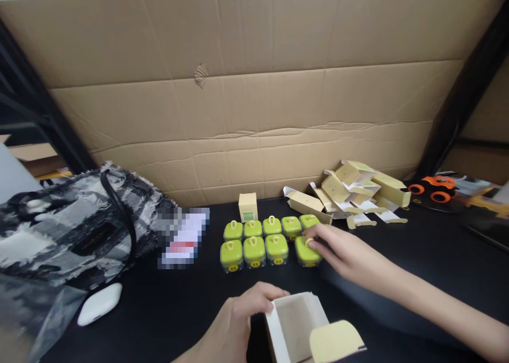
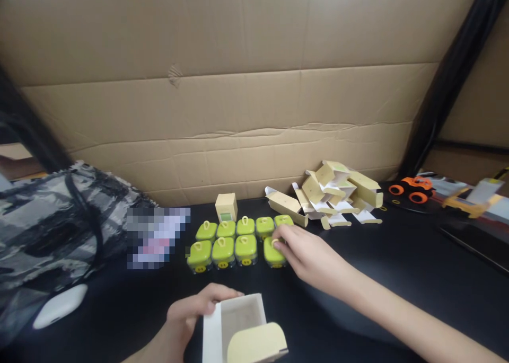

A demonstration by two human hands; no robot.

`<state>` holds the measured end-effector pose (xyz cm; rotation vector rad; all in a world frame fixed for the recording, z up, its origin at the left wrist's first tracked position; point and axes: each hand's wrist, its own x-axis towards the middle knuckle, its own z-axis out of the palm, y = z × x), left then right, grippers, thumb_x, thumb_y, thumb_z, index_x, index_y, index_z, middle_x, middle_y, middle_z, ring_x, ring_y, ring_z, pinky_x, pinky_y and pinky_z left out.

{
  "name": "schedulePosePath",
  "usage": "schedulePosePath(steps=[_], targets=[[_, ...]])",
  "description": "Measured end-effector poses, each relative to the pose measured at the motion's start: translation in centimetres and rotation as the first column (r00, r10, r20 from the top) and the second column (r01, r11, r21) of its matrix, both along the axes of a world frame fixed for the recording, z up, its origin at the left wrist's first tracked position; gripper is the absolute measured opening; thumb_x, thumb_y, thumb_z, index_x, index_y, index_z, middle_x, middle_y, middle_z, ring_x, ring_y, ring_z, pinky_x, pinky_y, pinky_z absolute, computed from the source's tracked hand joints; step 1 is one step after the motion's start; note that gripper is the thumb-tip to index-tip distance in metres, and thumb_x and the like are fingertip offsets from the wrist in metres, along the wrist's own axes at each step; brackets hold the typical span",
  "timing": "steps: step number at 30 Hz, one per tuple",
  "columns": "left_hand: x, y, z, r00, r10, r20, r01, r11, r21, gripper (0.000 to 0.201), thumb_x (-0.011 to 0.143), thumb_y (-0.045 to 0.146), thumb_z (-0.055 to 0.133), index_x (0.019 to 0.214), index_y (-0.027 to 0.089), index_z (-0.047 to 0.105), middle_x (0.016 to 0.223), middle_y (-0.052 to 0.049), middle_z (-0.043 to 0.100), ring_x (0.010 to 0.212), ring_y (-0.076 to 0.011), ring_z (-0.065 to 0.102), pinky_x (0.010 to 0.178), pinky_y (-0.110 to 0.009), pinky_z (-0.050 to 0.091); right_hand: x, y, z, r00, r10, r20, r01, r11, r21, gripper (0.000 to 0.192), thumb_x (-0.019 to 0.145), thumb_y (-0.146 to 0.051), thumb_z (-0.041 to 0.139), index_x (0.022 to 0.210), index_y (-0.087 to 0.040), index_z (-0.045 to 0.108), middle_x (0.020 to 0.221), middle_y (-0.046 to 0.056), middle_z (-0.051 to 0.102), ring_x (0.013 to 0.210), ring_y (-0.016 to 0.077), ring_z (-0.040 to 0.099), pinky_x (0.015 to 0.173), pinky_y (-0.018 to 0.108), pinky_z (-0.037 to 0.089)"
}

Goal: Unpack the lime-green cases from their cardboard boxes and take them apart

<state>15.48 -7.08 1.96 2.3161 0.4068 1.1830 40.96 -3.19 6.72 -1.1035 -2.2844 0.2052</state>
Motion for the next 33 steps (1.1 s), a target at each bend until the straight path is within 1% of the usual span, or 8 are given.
schedulePosePath(steps=[5,8,18,22,25,27,30,33], targets=[[-0.2,0.2,-0.6,0.997,0.048,-0.063,-0.050,0.998,-0.023,0.071,0.067,0.026,0.080,0.115,0.031,0.028,0.107,-0.010,0.063,0.091,-0.0266,0.069,0.064,-0.032,0.059,0.6,0.6,-0.1,0.997,0.025,0.070,-0.023,1.000,-0.017,0.014,0.093,-0.031,0.049,0.096,-0.020,0.056,0.098,0.007,0.057,0.091,0.0224,0.060,0.079,0.038,0.051],[-0.1,0.3,-0.6,0.999,0.034,-0.036,-0.034,0.999,0.000,0.073,0.066,0.027,0.080,0.118,0.030,0.027,0.106,-0.011,0.064,0.089,-0.0254,0.070,0.062,-0.030,0.059,0.7,0.6,-0.2,0.998,0.045,0.043,-0.042,0.997,-0.070,0.019,0.086,-0.030,0.060,0.101,-0.020,0.056,0.102,0.006,0.054,0.079,0.0177,0.062,0.069,0.031,0.054],[0.1,0.3,-0.7,1.000,0.003,0.005,-0.003,1.000,-0.018,0.075,0.066,0.024,0.079,0.119,0.031,0.027,0.107,-0.011,0.063,0.090,-0.0255,0.070,0.065,-0.032,0.059,-0.3,1.0,-1.3,0.998,0.068,-0.015,-0.069,0.997,-0.037,0.022,0.091,-0.020,0.051,0.113,-0.020,0.051,0.104,0.007,0.055,0.090,0.0189,0.060,0.080,0.036,0.053],[0.4,-0.3,-0.6,0.990,0.053,0.130,-0.023,0.976,-0.218,0.070,0.066,0.028,0.079,0.115,0.030,0.029,0.106,-0.010,0.063,0.087,-0.0244,0.070,0.067,-0.035,0.060,-0.3,0.0,-0.9,0.994,0.060,-0.094,-0.052,0.995,0.090,0.038,0.091,-0.021,0.049,0.128,-0.021,0.041,0.114,0.010,0.053,0.087,0.0178,0.061,0.077,0.036,0.055],[0.7,-1.3,0.7,0.943,0.204,0.264,-0.032,0.844,-0.536,0.050,0.077,0.033,0.070,0.109,0.030,0.032,0.093,-0.001,0.066,0.077,-0.0170,0.070,0.066,-0.031,0.060,-0.5,-1.9,-0.2,0.977,0.162,-0.139,-0.101,0.925,0.366,0.036,0.088,-0.019,0.049,0.124,-0.019,0.044,0.110,0.011,0.056,0.099,0.0203,0.059,0.082,0.035,0.053],[1.0,-1.8,1.8,0.885,0.317,0.342,0.000,0.733,-0.681,0.044,0.076,0.039,0.071,0.104,0.028,0.038,0.090,0.001,0.067,0.082,-0.0165,0.069,0.071,-0.029,0.059,-1.0,-3.2,0.2,0.967,0.256,-0.007,-0.209,0.806,0.553,0.031,0.086,-0.024,0.056,0.117,-0.019,0.052,0.103,0.009,0.061,0.100,0.0200,0.060,0.088,0.035,0.051],[1.3,-2.2,3.3,0.808,0.450,0.379,0.044,0.596,-0.802,0.046,0.071,0.041,0.076,0.104,0.026,0.047,0.096,-0.001,0.070,0.093,-0.0203,0.068,0.081,-0.032,0.057,-2.2,-4.5,0.8,0.922,0.288,0.260,-0.386,0.612,0.690,0.016,0.085,-0.024,0.061,0.100,-0.024,0.063,0.084,-0.002,0.069,0.080,0.0135,0.064,0.090,0.028,0.050],[1.5,-2.5,4.3,0.810,0.442,0.385,0.145,0.485,-0.863,0.044,0.072,0.040,0.074,0.108,0.022,0.056,0.104,-0.007,0.071,0.100,-0.0269,0.067,0.086,-0.040,0.055,-3.3,-4.8,1.1,0.925,0.240,0.296,-0.381,0.548,0.745,0.016,0.085,-0.014,0.058,0.093,-0.026,0.065,0.078,-0.009,0.071,0.069,0.0088,0.063,0.079,0.021,0.053]])
